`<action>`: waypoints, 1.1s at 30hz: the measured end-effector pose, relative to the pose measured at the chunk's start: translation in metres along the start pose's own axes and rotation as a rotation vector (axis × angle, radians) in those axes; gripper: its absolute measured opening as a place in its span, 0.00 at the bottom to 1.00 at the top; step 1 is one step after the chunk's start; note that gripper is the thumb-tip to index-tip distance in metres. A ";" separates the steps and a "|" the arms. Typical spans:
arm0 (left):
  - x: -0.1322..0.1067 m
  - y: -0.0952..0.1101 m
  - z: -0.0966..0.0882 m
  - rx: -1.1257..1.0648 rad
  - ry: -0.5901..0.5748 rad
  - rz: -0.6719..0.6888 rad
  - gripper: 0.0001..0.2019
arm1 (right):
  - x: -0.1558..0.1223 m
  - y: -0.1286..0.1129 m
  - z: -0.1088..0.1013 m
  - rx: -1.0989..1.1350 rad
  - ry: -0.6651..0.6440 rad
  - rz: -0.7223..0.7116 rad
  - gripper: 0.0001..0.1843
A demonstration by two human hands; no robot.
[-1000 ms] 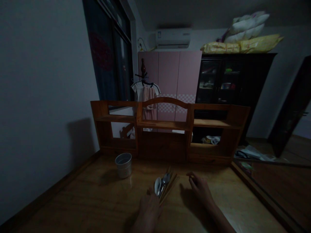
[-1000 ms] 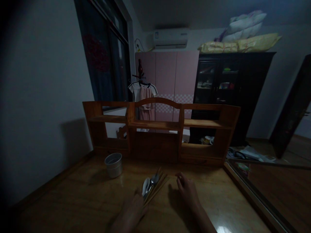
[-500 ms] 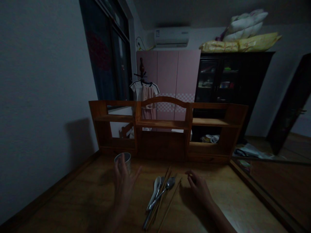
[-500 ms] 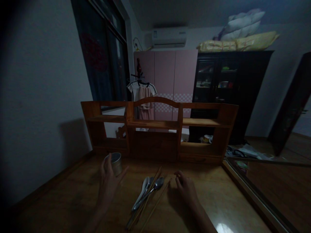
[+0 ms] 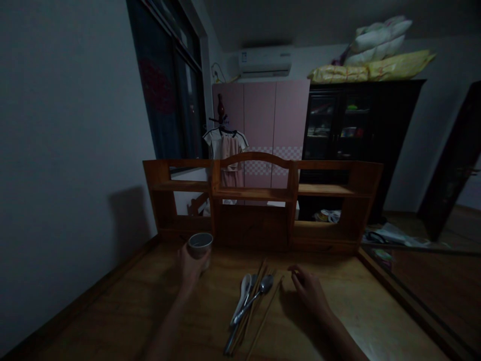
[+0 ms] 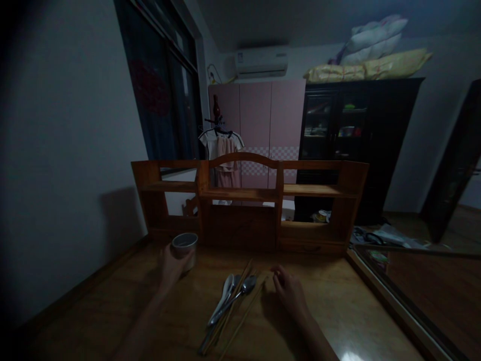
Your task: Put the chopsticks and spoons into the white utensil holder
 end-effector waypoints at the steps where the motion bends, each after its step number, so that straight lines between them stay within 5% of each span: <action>1: -0.005 0.010 0.004 -0.022 -0.011 0.031 0.37 | 0.000 -0.001 0.000 0.003 -0.001 -0.002 0.15; 6: -0.060 0.071 0.036 -0.177 -0.230 0.205 0.36 | 0.003 -0.015 -0.003 0.031 0.001 -0.015 0.17; 11: -0.156 0.114 0.076 -0.331 -0.685 0.298 0.36 | 0.004 -0.036 0.003 0.238 0.058 -0.059 0.45; 16: -0.208 0.117 0.098 -0.369 -0.908 0.231 0.42 | 0.001 -0.034 0.007 0.415 0.073 -0.006 0.34; 19: -0.191 0.113 0.098 -0.323 -0.924 0.264 0.45 | 0.003 -0.024 0.001 0.364 0.142 0.042 0.38; 24: -0.115 0.081 0.093 -0.127 -0.749 0.283 0.13 | 0.008 0.004 -0.012 0.164 0.279 0.177 0.39; 28: -0.078 0.040 0.093 -0.052 -0.639 0.200 0.19 | 0.007 0.024 -0.016 0.112 0.317 0.206 0.38; 33: -0.088 0.017 0.096 0.065 -0.602 0.211 0.28 | 0.006 0.035 -0.013 0.125 0.303 0.223 0.36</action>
Point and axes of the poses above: each hand's wrist, its own x-axis towards the middle knuckle, its own z-axis out of the palm, y = z × x, the point moved 5 cm from there along x, towards the middle knuckle, and after that the axes turned 12 degrees about -z, right-handed, at the moved point
